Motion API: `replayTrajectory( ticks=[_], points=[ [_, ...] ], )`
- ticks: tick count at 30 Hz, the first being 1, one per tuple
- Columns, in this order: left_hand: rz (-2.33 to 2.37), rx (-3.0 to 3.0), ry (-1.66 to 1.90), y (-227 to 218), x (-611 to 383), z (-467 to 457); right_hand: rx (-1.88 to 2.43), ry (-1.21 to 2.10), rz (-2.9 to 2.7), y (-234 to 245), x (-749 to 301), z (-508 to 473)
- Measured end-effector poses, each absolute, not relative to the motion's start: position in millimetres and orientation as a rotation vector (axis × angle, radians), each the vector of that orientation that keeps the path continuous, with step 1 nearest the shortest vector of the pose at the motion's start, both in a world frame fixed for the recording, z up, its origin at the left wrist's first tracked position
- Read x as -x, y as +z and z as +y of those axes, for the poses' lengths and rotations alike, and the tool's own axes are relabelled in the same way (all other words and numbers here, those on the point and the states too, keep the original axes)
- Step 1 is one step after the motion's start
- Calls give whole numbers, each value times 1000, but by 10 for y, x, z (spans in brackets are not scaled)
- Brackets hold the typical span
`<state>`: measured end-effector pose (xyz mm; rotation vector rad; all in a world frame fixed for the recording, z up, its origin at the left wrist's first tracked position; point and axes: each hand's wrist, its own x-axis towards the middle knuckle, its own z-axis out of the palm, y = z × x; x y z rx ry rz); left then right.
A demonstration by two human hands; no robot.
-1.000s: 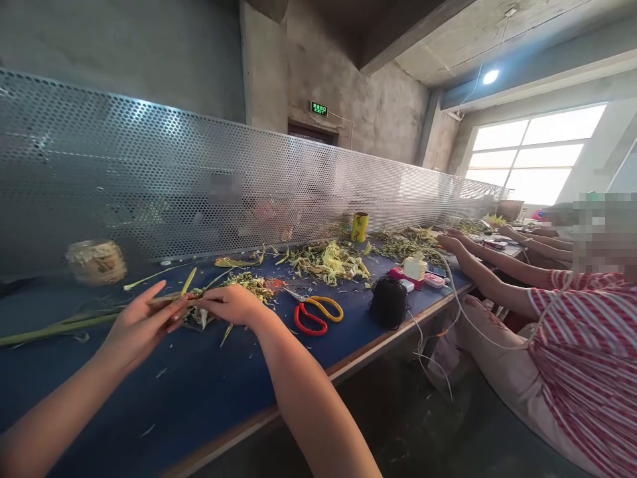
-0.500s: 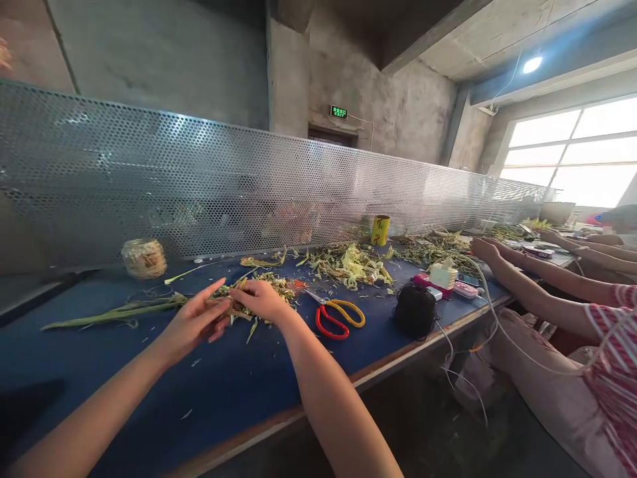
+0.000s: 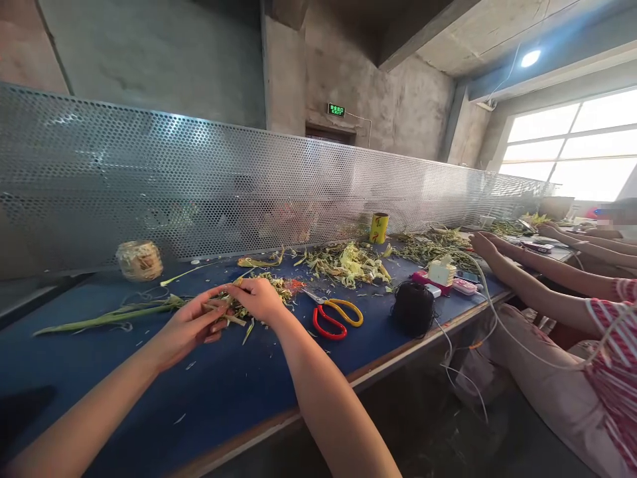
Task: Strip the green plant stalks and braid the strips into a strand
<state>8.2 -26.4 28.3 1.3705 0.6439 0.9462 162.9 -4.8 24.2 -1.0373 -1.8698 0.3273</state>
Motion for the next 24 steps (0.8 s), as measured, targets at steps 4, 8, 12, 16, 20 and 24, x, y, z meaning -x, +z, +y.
replayTrajectory(
  ticks=[4, 8, 12, 16, 20, 24],
  points=[
    [642, -1392, 927, 272, -86, -263, 1170, 300, -1836, 239, -1635, -53],
    [664, -1396, 918, 293, -103, -276, 1120, 333, -1795, 249, -1635, -58],
    [726, -1382, 1006, 282, -126, -272, 1065, 425, -1693, 251, -1637, -19],
    [793, -1323, 1124, 239, -124, -222, 1028, 764, -1603, 260, -1610, -15],
    [785, -1307, 1256, 247, -105, -197, 925, 1118, -1634, 261, -1555, -52],
    [796, -1285, 1286, 267, -97, -204, 812, 1233, -1672, 246, -1528, -62]
  ],
)
